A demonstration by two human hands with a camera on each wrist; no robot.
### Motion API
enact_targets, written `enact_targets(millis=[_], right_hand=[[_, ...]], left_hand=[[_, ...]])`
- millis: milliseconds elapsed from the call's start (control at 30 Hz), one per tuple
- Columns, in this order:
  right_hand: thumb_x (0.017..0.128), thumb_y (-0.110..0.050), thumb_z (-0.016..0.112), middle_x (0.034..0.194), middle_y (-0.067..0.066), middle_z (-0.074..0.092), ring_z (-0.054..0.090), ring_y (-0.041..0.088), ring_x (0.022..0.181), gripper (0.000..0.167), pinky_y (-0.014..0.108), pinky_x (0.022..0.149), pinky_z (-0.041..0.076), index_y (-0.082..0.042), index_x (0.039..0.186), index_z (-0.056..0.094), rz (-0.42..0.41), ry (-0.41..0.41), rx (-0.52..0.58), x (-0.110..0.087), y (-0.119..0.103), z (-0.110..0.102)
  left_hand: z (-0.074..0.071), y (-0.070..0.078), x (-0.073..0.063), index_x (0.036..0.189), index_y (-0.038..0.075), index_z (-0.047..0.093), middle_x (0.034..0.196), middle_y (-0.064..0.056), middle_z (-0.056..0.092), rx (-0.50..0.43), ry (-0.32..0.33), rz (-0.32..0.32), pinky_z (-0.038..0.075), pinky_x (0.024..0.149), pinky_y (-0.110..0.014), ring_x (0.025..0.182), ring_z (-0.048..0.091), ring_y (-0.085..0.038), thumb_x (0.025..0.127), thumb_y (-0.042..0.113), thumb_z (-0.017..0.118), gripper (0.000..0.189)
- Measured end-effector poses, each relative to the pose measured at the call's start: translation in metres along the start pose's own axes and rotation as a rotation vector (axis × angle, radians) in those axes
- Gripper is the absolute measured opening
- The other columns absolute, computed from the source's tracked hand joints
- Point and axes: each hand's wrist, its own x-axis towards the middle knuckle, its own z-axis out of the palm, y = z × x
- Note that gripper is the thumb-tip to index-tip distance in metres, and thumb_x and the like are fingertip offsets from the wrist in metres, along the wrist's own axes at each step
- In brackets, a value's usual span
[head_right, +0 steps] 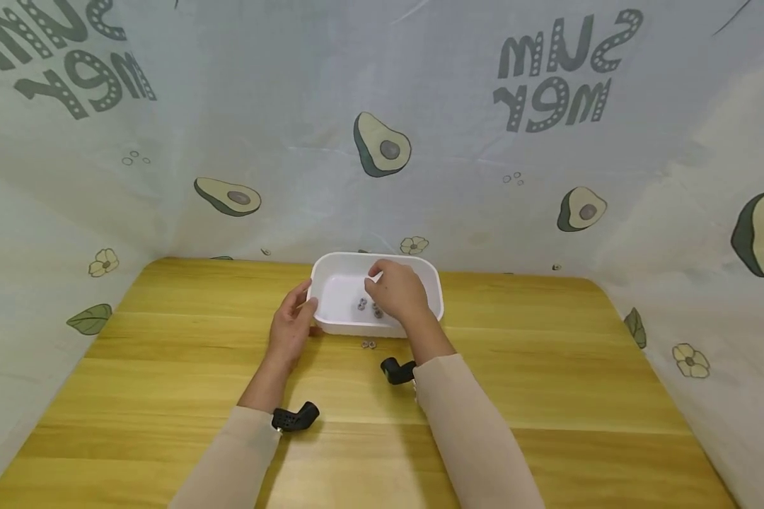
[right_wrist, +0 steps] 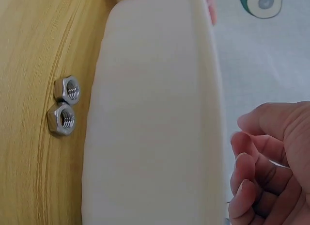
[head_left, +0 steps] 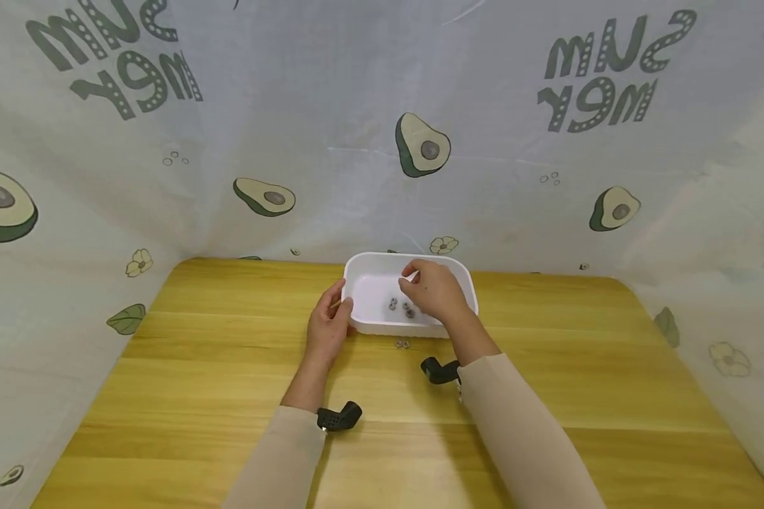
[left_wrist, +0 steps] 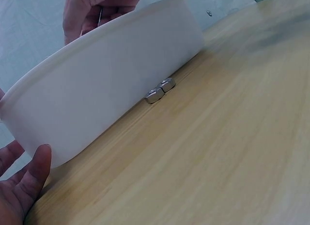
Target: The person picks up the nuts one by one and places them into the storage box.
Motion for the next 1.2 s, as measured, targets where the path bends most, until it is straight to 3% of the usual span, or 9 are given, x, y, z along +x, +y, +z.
enact_targets(millis=[300, 500, 633, 800, 933, 1033, 1200], right_hand=[[0.097, -0.03, 0.067, 0.089, 0.006, 0.066, 0.056, 0.022, 0.072, 0.022, 0.029, 0.061, 0.048, -0.015, 0.113, 0.071, -0.024, 0.09, 0.185, -0.051, -0.005, -0.005], [0.095, -0.026, 0.071, 0.083, 0.004, 0.064, 0.055, 0.019, 0.071, 0.017, 0.028, 0.06, 0.047, -0.014, 0.107, 0.073, -0.002, 0.051, 0.275, -0.082, 0.001, 0.002], [0.094, -0.022, 0.072, 0.083, 0.003, 0.065, 0.054, 0.017, 0.069, 0.019, 0.028, 0.061, 0.046, -0.012, 0.11, 0.073, -0.009, -0.085, 0.245, -0.09, 0.011, 0.009], [0.09, -0.011, 0.074, 0.076, 0.002, 0.06, 0.051, 0.015, 0.064, 0.033, 0.027, 0.058, 0.043, -0.007, 0.123, 0.07, -0.053, -0.244, 0.16, -0.092, 0.024, 0.019], [0.087, -0.009, 0.075, 0.07, 0.0, 0.057, 0.05, 0.014, 0.06, 0.043, 0.027, 0.057, 0.042, -0.01, 0.129, 0.067, -0.068, -0.255, 0.089, -0.092, 0.03, 0.028], [0.086, -0.011, 0.077, 0.069, -0.001, 0.055, 0.049, 0.013, 0.06, 0.043, 0.028, 0.059, 0.041, -0.01, 0.127, 0.068, -0.08, -0.22, 0.052, -0.091, 0.032, 0.034], [0.085, -0.011, 0.079, 0.072, -0.002, 0.056, 0.05, 0.014, 0.065, 0.025, 0.03, 0.063, 0.042, -0.012, 0.109, 0.072, -0.078, -0.166, 0.046, -0.088, 0.032, 0.039]], left_hand=[[0.0, 0.0, -0.001, 0.147, 0.029, 0.055, 0.146, -0.008, 0.057, 0.01, 0.002, 0.001, 0.056, 0.068, -0.022, 0.109, 0.061, -0.025, 0.102, 0.027, 0.059, 0.045], [0.0, -0.001, 0.0, 0.147, 0.028, 0.055, 0.145, -0.009, 0.057, 0.015, 0.008, -0.006, 0.056, 0.068, -0.023, 0.108, 0.061, -0.026, 0.102, 0.027, 0.058, 0.045], [-0.001, -0.001, -0.001, 0.148, 0.027, 0.054, 0.145, -0.009, 0.057, 0.013, 0.01, -0.005, 0.056, 0.068, -0.023, 0.108, 0.061, -0.027, 0.102, 0.027, 0.058, 0.046], [-0.001, -0.003, -0.001, 0.147, 0.028, 0.055, 0.145, -0.008, 0.058, 0.011, 0.011, -0.014, 0.056, 0.068, -0.023, 0.108, 0.061, -0.024, 0.101, 0.027, 0.059, 0.046], [0.0, -0.003, -0.002, 0.147, 0.028, 0.055, 0.146, -0.008, 0.057, 0.016, 0.006, -0.017, 0.056, 0.068, -0.023, 0.108, 0.06, -0.023, 0.101, 0.028, 0.059, 0.046], [0.0, -0.002, -0.002, 0.148, 0.027, 0.054, 0.146, -0.009, 0.057, 0.016, 0.004, -0.01, 0.055, 0.068, -0.023, 0.108, 0.06, -0.024, 0.102, 0.027, 0.059, 0.046], [0.001, 0.0, -0.001, 0.148, 0.028, 0.054, 0.146, -0.009, 0.057, 0.01, 0.0, -0.008, 0.055, 0.069, -0.022, 0.109, 0.06, -0.025, 0.102, 0.028, 0.059, 0.046]])
